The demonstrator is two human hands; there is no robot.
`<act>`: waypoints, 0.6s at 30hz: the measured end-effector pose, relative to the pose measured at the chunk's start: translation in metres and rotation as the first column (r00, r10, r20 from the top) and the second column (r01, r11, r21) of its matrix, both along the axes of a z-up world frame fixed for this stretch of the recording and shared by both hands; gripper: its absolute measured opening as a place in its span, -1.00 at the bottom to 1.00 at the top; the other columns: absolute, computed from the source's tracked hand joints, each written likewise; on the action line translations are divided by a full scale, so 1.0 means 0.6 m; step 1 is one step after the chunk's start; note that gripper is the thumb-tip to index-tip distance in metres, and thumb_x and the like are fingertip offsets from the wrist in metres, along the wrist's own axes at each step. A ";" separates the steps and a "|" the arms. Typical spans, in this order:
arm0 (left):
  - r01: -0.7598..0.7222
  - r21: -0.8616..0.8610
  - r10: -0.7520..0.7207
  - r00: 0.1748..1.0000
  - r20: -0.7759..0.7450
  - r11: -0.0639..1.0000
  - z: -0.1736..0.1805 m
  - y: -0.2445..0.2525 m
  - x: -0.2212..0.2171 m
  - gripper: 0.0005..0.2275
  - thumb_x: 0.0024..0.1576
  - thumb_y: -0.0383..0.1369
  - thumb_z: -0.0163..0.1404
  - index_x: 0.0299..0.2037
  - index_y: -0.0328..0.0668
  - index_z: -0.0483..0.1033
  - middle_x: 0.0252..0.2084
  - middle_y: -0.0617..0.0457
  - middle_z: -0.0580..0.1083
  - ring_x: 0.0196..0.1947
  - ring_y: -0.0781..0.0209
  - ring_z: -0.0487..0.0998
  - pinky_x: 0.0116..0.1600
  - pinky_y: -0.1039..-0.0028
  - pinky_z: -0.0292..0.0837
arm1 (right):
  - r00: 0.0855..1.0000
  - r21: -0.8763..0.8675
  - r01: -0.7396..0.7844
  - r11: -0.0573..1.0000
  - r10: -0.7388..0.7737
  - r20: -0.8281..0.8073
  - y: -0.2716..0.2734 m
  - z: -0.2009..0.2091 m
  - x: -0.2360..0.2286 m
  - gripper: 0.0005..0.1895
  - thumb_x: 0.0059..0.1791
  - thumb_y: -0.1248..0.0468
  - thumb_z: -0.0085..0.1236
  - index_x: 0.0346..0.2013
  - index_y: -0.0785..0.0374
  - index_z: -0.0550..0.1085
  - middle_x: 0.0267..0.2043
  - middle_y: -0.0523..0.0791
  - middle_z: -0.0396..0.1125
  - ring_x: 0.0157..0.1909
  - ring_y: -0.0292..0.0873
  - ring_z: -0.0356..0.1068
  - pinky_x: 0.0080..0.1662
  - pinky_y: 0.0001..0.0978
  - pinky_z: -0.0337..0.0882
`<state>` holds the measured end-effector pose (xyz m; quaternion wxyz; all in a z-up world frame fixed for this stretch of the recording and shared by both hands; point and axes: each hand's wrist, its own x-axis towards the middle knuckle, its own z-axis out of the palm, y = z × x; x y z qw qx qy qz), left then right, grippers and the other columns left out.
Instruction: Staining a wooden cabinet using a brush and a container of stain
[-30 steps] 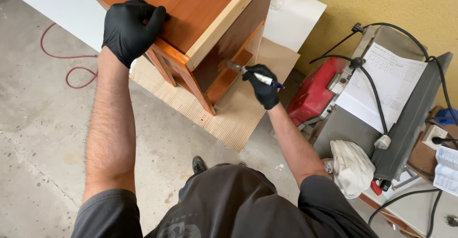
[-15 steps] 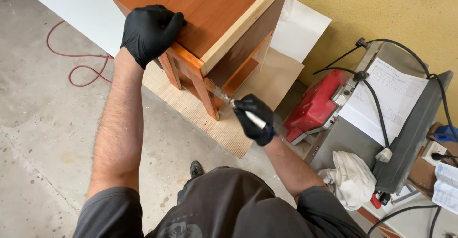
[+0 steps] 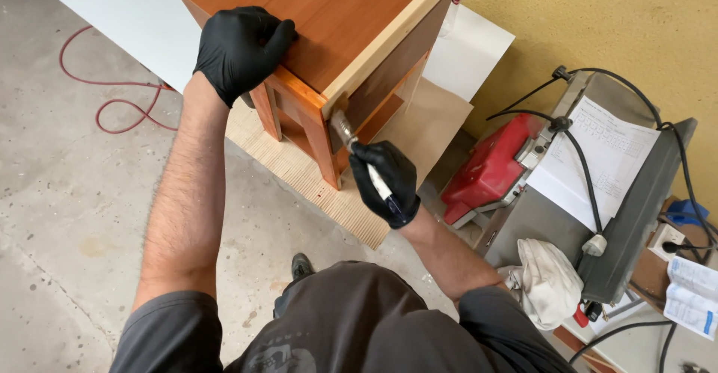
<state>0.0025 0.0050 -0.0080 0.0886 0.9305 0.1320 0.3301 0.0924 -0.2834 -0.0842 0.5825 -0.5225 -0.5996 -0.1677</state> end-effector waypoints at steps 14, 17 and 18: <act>-0.007 -0.223 0.123 0.852 0.509 0.975 -0.115 0.098 -0.181 -0.76 0.29 -0.63 -0.08 0.08 -0.39 0.59 0.06 -0.21 0.56 0.09 -0.04 0.58 0.21 0.25 0.51 | 0.853 -0.377 -0.359 0.854 0.137 -0.503 0.015 -0.185 -0.136 -0.82 0.03 0.36 0.23 -0.07 0.27 0.54 -0.23 -0.08 0.55 -0.24 -0.23 0.61 -0.08 -0.45 0.58; -0.156 -0.435 0.353 0.836 0.420 0.887 -0.319 0.216 -0.218 -0.72 0.22 -0.55 0.10 0.15 -0.28 0.55 0.05 -0.18 0.55 0.07 -0.04 0.57 0.21 0.29 0.49 | 0.819 -0.486 -0.262 0.834 -0.074 -0.569 0.089 -0.272 -0.175 -0.80 -0.06 0.37 0.32 -0.14 0.16 0.58 -0.32 -0.10 0.56 -0.19 -0.13 0.59 -0.06 -0.32 0.56; -0.248 -0.546 0.446 0.855 0.265 0.800 -0.395 0.258 -0.228 -0.57 0.15 -0.47 0.24 0.25 -0.19 0.51 0.07 -0.18 0.52 0.10 -0.09 0.55 0.23 0.27 0.46 | 0.782 -0.558 -0.158 0.815 -0.242 -0.575 0.117 -0.303 -0.190 -0.77 -0.15 0.37 0.43 -0.24 0.05 0.63 -0.36 -0.09 0.55 -0.15 0.00 0.59 -0.04 -0.19 0.55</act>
